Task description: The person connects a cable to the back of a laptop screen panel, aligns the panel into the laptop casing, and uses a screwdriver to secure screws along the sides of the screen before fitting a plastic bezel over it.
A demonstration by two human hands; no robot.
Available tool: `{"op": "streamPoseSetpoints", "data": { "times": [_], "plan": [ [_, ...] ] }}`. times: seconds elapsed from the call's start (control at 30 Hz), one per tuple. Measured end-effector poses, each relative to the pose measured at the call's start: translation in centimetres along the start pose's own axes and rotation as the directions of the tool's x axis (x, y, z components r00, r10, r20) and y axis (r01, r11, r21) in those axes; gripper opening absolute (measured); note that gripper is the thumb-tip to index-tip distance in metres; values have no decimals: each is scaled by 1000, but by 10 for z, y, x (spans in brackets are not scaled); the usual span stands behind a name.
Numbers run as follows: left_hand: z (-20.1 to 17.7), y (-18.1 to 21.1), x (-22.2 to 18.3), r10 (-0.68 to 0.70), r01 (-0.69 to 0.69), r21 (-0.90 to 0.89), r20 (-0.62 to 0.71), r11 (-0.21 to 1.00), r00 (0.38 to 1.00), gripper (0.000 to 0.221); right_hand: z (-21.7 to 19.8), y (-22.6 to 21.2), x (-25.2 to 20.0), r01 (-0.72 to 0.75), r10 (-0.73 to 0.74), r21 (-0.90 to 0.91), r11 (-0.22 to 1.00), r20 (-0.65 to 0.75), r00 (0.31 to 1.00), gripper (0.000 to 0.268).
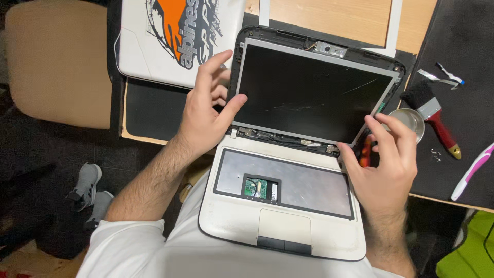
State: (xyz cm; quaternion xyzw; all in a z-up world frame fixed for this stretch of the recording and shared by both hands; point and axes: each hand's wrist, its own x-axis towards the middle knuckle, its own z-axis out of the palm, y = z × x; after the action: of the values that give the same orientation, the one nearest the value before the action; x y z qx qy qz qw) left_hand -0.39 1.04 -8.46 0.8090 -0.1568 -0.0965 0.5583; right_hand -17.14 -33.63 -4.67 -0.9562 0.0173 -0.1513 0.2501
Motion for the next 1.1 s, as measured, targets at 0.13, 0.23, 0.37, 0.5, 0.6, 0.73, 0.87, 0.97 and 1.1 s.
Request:
{"op": "streamPoseSetpoints", "data": {
  "times": [0.13,0.23,0.37,0.5,0.6,0.73,0.87,0.97,1.1],
  "plan": [
    [-8,4,-5,-107,119,-194,69,974,992,75,-7,1,7,56,-56,-15,998,28,998,62],
    [-7,-7,-7,-141,175,-333,124,927,982,57,-9,9,6,-59,55,55,997,64,996,73],
    [-5,-13,-3,-170,217,-350,160,911,972,40,-8,22,10,-118,107,150,982,79,991,89],
    [-5,-9,5,-171,208,-286,150,935,974,31,-18,29,36,-151,120,153,977,195,974,144],
    [-6,-15,6,-168,224,-351,185,909,968,31,-29,26,62,-78,66,31,996,296,953,170],
    [-6,-23,6,-173,232,-366,187,901,967,28,-29,21,75,-58,101,-128,990,360,927,177],
    [-9,-16,8,-161,223,-355,196,908,967,25,-31,11,82,-71,135,-174,982,392,910,179],
    [-10,-14,10,-160,221,-327,204,919,966,21,-33,1,84,-122,192,-191,974,408,892,178],
    [-10,-13,11,-150,192,-233,185,953,971,17,-29,10,78,-129,150,-78,989,418,896,171]
  ]
}}
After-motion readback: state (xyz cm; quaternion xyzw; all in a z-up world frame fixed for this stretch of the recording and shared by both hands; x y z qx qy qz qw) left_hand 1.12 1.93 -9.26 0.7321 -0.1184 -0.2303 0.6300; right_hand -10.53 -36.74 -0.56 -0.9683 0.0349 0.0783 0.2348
